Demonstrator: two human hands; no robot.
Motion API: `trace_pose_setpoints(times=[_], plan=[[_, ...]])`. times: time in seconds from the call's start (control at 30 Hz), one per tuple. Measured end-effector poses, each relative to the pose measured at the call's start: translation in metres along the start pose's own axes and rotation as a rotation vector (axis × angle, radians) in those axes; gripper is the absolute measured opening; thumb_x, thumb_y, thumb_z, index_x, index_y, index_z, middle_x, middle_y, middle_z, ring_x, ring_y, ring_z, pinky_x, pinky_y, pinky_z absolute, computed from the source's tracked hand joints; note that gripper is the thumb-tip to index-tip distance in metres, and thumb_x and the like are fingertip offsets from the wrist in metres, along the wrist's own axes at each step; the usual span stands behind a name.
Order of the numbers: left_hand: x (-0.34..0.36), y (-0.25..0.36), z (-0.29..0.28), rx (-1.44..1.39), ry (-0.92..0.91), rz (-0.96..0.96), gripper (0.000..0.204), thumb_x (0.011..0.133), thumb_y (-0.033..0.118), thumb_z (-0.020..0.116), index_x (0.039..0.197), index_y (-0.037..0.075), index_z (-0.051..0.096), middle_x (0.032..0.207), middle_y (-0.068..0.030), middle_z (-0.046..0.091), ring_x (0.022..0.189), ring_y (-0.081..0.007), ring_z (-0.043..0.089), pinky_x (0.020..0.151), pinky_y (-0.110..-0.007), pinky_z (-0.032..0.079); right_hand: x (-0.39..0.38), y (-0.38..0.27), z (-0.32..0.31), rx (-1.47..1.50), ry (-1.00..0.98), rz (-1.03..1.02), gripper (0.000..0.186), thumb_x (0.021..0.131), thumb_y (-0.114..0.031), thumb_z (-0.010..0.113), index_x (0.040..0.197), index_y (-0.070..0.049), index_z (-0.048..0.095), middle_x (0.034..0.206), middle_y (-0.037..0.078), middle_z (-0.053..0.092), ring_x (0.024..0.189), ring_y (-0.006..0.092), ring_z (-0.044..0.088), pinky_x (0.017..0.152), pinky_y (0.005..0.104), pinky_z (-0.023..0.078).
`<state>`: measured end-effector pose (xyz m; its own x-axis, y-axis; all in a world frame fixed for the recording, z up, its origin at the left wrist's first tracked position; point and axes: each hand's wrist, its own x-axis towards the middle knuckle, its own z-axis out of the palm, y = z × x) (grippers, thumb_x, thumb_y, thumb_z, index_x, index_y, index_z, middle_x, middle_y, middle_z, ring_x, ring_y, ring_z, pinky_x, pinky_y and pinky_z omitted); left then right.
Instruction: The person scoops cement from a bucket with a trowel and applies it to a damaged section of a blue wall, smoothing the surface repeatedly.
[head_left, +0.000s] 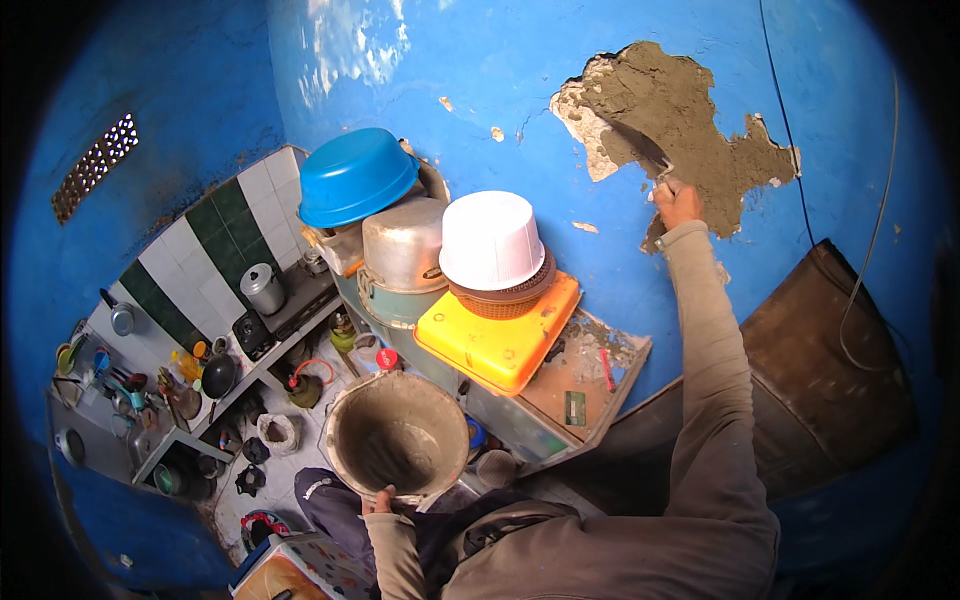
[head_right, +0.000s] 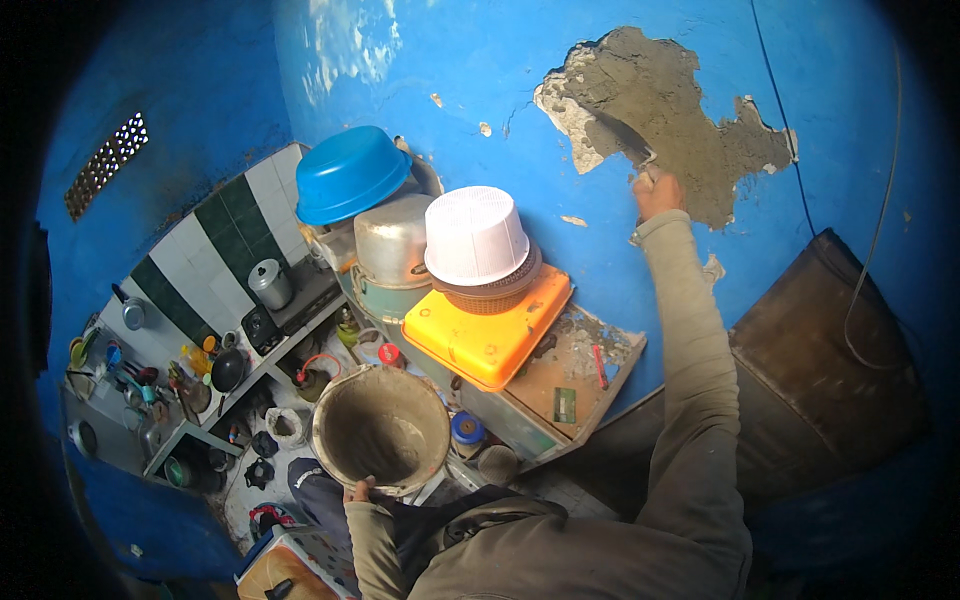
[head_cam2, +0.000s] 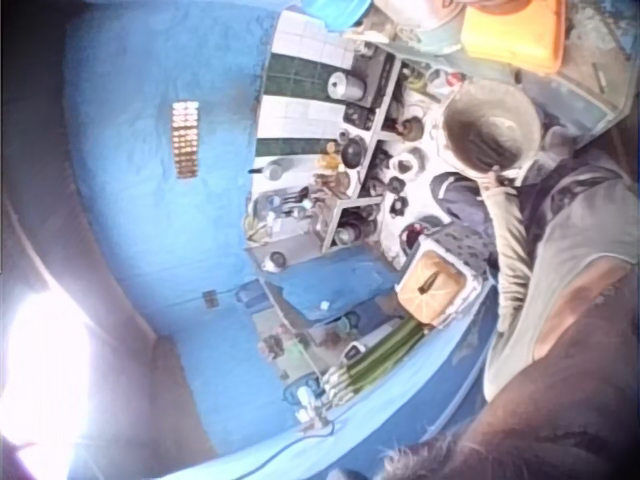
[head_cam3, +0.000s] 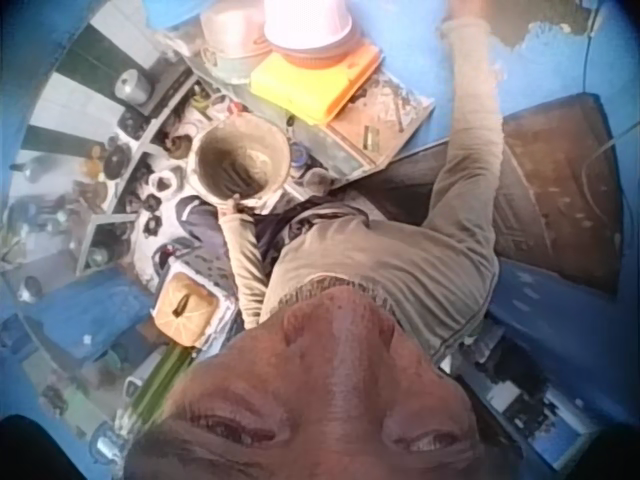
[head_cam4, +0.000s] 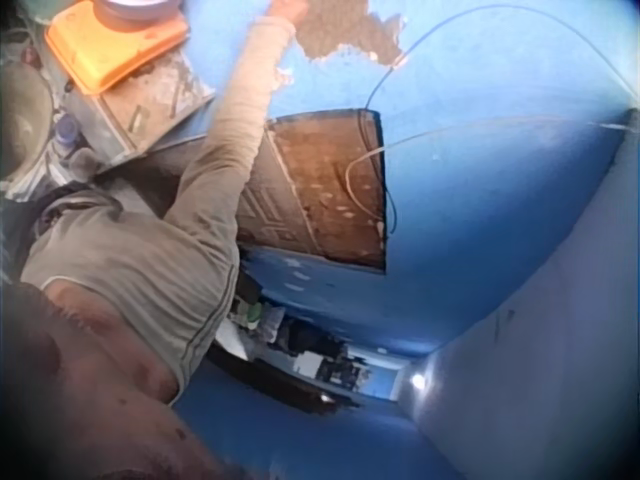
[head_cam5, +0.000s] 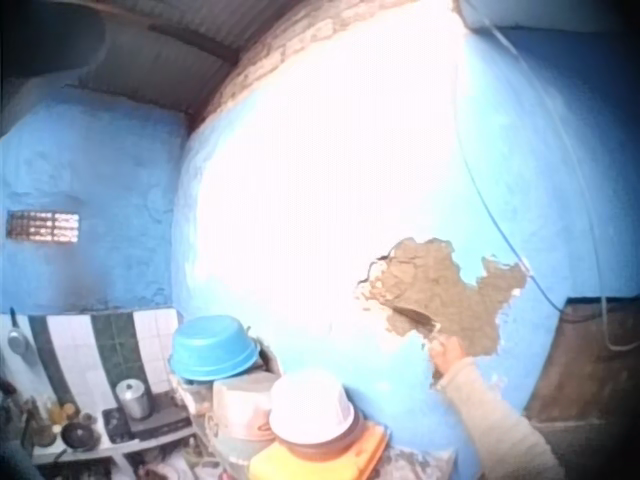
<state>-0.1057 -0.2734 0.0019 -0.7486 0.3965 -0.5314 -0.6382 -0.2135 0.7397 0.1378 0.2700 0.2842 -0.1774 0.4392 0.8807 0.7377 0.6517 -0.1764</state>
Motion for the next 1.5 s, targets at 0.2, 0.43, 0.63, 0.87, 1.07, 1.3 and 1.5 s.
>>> trace_pose_setpoints(times=[0.2,0.43,0.63,0.87,1.07,1.3,1.5], plan=[[0.006,-0.006,-0.005,-0.016,-0.047,0.001,0.044,0.07,0.01,0.058,0.112,0.015,0.05,0.09,-0.0062,0.057,0.071,-0.0211,0.058,0.056,-0.039,0.054,0.017,-0.024,-0.028,0.298,-0.339,0.447,0.028,0.074,-0.018,0.061,0.095,0.0,0.064,0.07,0.012,0.062,0.057,0.0173,0.058,0.057,0.0315,0.046],[0.008,-0.006,-0.003,-0.017,-0.066,0.031,0.041,0.069,0.009,0.058,0.109,0.014,0.051,0.083,-0.0048,0.056,0.067,-0.0202,0.057,0.054,-0.038,0.054,0.037,-0.023,-0.059,0.668,-0.384,0.614,0.014,0.079,-0.015,0.058,0.082,-0.001,0.062,0.058,0.0,0.052,0.041,0.0052,0.04,0.037,0.0223,0.028],[-0.004,0.007,0.014,-0.067,-0.015,0.061,0.036,0.069,0.011,0.059,0.104,0.013,0.052,0.079,-0.0037,0.055,0.061,-0.0178,0.054,0.051,-0.034,0.052,0.038,-0.021,-0.083,0.831,-0.401,0.851,0.022,0.08,-0.017,0.06,0.096,-0.002,0.058,0.062,0.0,0.054,0.042,0.0049,0.042,0.032,0.0225,0.028],[0.012,0.002,0.003,0.016,0.035,0.0,0.03,0.071,0.013,0.059,0.099,0.013,0.052,0.072,-0.0017,0.054,0.056,-0.0151,0.052,0.045,-0.031,0.049,-0.01,-0.033,-0.086,0.599,-0.327,0.685,0.027,0.084,-0.027,0.053,0.091,-0.002,0.058,0.061,0.003,0.052,0.038,0.0083,0.041,0.033,0.0248,0.028],[0.006,0.009,0.005,-0.017,0.056,0.022,0.031,0.07,0.011,0.059,0.1,0.013,0.053,0.071,-0.0022,0.054,0.053,-0.0159,0.052,0.046,-0.033,0.05,-0.016,-0.032,-0.039,0.238,-0.343,0.306,0.035,0.082,-0.029,0.051,0.103,-0.001,0.057,0.07,0.013,0.059,0.052,0.0249,0.055,0.049,0.0361,0.043],[0.014,-0.001,-0.005,-0.02,0.047,-0.027,0.039,0.069,0.01,0.059,0.107,0.013,0.052,0.078,-0.0043,0.056,0.061,-0.0175,0.056,0.051,-0.037,0.053,0.016,-0.076,-0.04,-0.343,-0.327,0.172,0.032,0.082,-0.027,0.047,0.103,-0.006,0.059,0.089,0.023,0.061,0.082,0.0416,0.058,0.072,0.0491,0.045],[0.004,0.002,0.009,-0.114,0.042,-0.014,0.04,0.07,0.01,0.058,0.108,0.014,0.052,0.088,-0.0055,0.057,0.071,-0.0213,0.058,0.055,-0.039,0.054,0.035,-0.088,-0.053,-0.409,-0.148,0.081,0.032,0.083,-0.027,0.046,0.103,-0.007,0.059,0.088,0.022,0.062,0.082,0.0405,0.058,0.072,0.0482,0.046]])
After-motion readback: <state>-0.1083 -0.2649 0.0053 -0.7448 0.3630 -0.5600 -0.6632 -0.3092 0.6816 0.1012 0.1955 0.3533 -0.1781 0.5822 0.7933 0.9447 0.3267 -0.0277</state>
